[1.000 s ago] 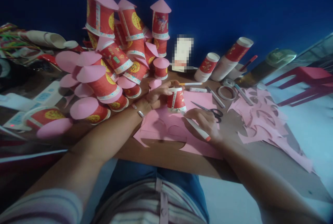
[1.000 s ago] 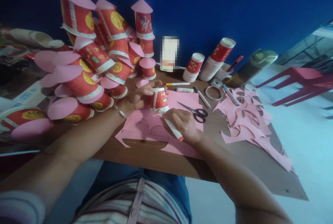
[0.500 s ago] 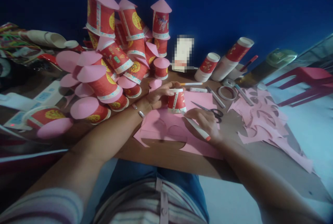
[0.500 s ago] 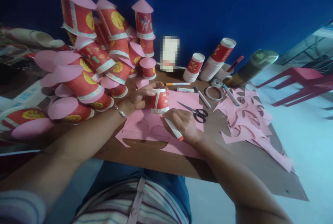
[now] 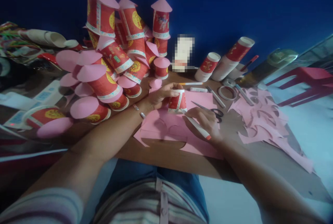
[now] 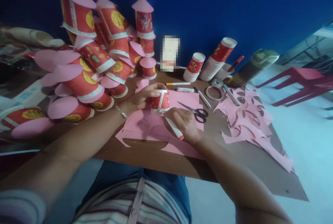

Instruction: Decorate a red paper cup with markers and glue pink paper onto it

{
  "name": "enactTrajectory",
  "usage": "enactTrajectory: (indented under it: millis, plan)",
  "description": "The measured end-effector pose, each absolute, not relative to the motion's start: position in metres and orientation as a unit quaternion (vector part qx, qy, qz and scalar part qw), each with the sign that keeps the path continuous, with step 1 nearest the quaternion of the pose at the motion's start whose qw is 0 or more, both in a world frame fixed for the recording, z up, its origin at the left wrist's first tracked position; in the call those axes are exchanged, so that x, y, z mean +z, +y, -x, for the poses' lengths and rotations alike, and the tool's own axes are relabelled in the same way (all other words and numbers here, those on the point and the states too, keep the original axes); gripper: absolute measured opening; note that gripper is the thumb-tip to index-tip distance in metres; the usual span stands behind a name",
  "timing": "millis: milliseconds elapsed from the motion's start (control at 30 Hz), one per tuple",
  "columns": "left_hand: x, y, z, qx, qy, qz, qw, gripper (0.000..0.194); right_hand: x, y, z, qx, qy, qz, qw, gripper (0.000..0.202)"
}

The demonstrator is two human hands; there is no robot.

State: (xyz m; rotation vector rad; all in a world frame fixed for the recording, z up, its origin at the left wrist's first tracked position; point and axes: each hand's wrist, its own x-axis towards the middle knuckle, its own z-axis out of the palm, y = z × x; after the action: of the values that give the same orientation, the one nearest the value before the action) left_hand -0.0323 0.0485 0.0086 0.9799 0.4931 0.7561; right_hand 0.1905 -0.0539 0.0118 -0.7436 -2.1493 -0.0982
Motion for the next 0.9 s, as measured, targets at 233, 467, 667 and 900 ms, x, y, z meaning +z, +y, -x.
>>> enactTrajectory:
  millis: [233,467,667,900]
  plan:
    - [0.0084,0.0477,0.0308,0.355,0.220,-0.476,0.774,0.052,0.0133,-0.0538,-0.1899,-0.034,-0.860,0.293,0.416,0.012]
    - [0.0092,0.0477,0.0324,0.348,0.221,-0.497,0.764,0.054,0.0121,-0.0524,-0.1881,-0.037,-0.859,0.296,0.416,0.012]
    - [0.0071,0.0487,0.0329,0.346,0.225,-0.510,0.755,0.055,0.0114,-0.0526,-0.1886,-0.033,-0.860,0.301,0.410,0.011]
    - [0.0060,0.0490,0.0332,0.347,0.219,-0.503,0.760,0.054,0.0117,-0.0518,-0.1888,-0.034,-0.856,0.304,0.418,0.011]
